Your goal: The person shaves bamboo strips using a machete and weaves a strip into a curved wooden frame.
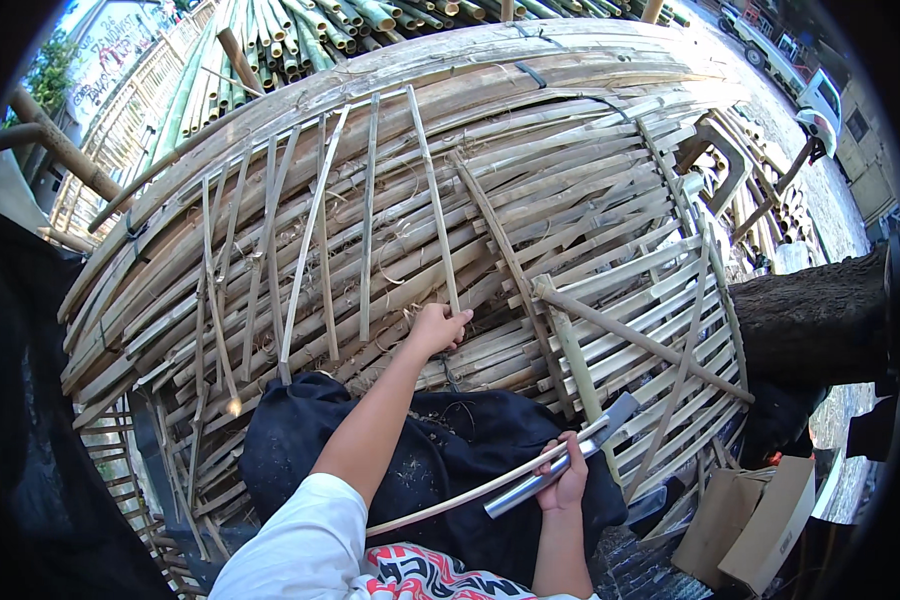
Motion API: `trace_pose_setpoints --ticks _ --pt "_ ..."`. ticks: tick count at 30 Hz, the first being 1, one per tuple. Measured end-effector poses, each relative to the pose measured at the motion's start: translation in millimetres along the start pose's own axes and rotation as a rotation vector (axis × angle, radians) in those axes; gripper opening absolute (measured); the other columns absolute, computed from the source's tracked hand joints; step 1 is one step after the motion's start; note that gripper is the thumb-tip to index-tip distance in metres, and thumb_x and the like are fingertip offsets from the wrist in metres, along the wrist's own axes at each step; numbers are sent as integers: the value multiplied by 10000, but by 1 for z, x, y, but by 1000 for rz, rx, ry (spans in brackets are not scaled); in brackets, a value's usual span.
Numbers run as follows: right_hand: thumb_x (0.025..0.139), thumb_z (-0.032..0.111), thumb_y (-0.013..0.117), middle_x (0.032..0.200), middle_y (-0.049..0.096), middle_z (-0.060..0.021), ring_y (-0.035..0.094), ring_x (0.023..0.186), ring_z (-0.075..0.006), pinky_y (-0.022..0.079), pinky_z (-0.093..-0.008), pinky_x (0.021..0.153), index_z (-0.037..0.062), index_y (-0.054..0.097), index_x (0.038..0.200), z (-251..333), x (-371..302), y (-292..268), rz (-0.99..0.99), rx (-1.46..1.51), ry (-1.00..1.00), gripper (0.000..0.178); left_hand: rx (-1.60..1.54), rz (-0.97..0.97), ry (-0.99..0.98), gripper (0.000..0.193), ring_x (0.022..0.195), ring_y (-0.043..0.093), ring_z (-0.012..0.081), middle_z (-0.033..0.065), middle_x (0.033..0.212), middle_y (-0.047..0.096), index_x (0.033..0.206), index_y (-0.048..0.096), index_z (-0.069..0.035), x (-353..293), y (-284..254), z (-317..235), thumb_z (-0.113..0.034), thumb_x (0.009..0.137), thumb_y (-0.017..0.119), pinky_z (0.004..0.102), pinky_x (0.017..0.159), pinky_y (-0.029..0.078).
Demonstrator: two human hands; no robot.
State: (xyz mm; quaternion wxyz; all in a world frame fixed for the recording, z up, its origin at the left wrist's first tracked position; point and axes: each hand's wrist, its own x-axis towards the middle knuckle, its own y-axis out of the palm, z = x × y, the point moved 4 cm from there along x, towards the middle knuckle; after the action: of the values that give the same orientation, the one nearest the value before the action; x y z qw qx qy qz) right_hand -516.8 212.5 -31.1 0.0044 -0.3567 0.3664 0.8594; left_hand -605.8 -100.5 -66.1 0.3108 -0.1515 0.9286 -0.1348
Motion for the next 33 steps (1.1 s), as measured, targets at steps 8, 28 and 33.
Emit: trace_pose_setpoints --ticks 8,28,33 --pt "886 169 665 713 606 -160 549 472 -189 496 -354 469 41 478 958 5 3 31 -50 -141 -26 238 -541 180 74 311 686 570 73 -10 787 626 945 676 -52 -14 18 -39 -323 984 528 227 616 472" --pt "840 162 740 677 552 -52 521 425 -135 469 -286 400 50 483 901 -46 115 117 26 -223 -80 286 79 303 398 366 698 461 61 -38 743 549 949 673 7 23 25 -100 -337 973 548 242 642 394" --pt "842 210 746 642 538 -26 504 460 -126 468 -284 434 74 547 829 -33 126 114 -3 -189 -37 241 126 257 396 356 693 477 74 -37 746 559 974 691 -12 25 30 -100 -348 953 574 252 635 400"
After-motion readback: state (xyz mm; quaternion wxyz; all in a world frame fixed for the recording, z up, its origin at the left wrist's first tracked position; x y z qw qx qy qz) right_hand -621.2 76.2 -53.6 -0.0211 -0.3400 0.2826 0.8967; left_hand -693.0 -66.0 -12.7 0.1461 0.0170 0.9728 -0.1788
